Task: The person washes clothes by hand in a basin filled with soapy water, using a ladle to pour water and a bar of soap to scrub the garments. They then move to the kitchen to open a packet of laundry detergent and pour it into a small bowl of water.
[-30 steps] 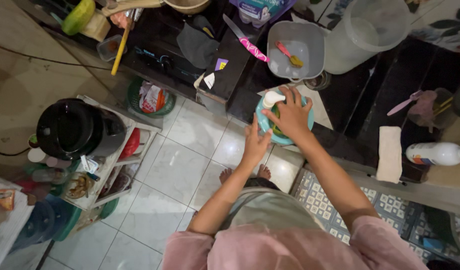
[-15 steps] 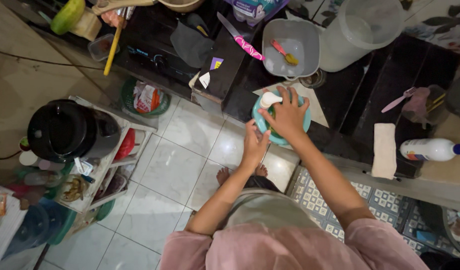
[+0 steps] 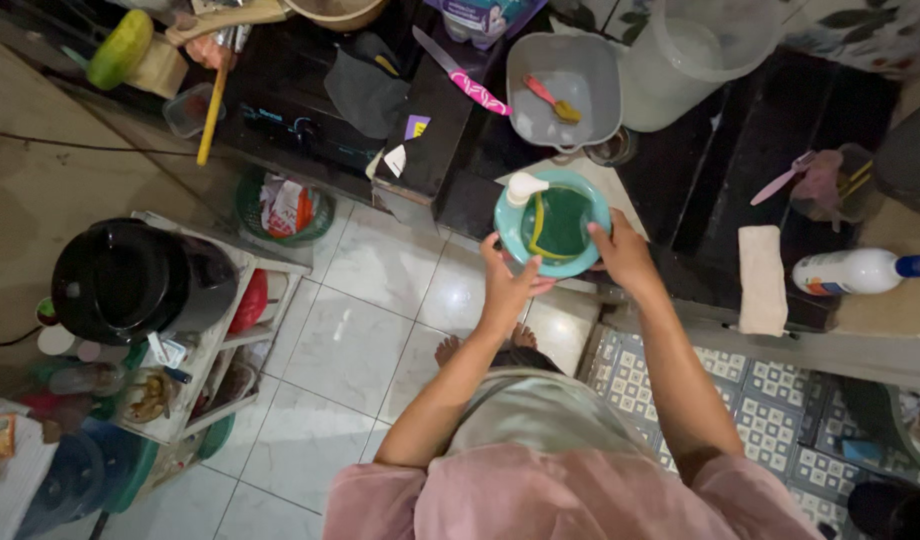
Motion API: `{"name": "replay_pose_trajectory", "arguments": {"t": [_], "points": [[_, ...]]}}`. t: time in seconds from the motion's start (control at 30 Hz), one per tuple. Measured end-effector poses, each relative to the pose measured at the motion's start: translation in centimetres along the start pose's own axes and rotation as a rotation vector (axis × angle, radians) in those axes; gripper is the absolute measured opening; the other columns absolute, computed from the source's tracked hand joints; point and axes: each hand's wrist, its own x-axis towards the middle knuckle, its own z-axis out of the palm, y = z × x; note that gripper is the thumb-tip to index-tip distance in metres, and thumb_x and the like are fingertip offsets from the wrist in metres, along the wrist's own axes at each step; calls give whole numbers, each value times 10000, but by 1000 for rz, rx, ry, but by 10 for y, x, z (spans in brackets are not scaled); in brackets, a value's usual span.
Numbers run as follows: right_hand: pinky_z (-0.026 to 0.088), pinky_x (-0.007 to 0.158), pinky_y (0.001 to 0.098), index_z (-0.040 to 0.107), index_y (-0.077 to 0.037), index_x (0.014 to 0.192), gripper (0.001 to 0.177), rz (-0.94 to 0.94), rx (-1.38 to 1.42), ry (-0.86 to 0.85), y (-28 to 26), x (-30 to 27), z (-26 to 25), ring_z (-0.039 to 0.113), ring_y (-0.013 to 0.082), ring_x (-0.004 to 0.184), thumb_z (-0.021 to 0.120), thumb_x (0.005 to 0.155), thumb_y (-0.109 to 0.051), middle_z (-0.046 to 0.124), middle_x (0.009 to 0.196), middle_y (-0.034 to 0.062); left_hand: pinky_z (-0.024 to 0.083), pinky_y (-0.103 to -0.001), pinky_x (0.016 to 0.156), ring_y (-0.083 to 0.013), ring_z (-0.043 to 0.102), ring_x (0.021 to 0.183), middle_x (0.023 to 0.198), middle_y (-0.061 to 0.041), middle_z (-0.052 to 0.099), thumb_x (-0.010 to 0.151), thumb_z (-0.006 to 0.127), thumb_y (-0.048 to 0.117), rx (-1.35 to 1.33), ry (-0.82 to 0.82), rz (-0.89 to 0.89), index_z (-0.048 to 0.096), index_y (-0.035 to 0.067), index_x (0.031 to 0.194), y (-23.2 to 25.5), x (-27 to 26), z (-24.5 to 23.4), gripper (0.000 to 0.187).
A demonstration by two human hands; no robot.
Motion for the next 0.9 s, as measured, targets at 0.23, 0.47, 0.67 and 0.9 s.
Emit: {"name": "replay_pose_trajectory", "arguments": {"t": [0.23, 0.47, 0.67, 0.9], "points": [[660, 645, 308, 588, 13, 1316, 435, 94, 425, 46, -3, -23, 10, 697, 140, 843, 695, 972, -231, 684, 1067, 130, 623, -500, 845, -379, 607, 1176, 1504, -149, 243, 851, 629, -125, -15, 26, 48, 120, 194, 1467, -11, -8, 19, 860], [548, 581, 350, 648, 22, 1265, 380, -72, -66, 232, -6, -27, 13, 663, 183, 643, 716, 941, -166, 743, 870, 169, 644, -485, 847, -400, 683, 996, 1480, -232, 342, 885, 608, -85, -74, 54, -56, 78, 210, 1478, -14, -13, 29, 848], [575, 705, 419, 634, 43, 1347, 445, -384, -254, 220, 2, 20, -6, 728, 345, 788, 732, 955, -142, 710, 995, 266, 638, -415, 860, -326, 746, 943, 1422, -325, 434, 950, 655, 263, -123, 10, -196, -16, 145, 1482, -18, 13, 0, 864], [594, 783, 360, 644, 75, 1258, 494, -266, -30, 310, 14, 26, 7, 751, 282, 946, 818, 884, -197, 738, 1086, 233, 594, -394, 906, -326, 529, 1221, 1418, -228, 352, 646, 991, 287, 745, -34, 375, 199, 68, 1559, 20, 63, -43, 1228]]}}
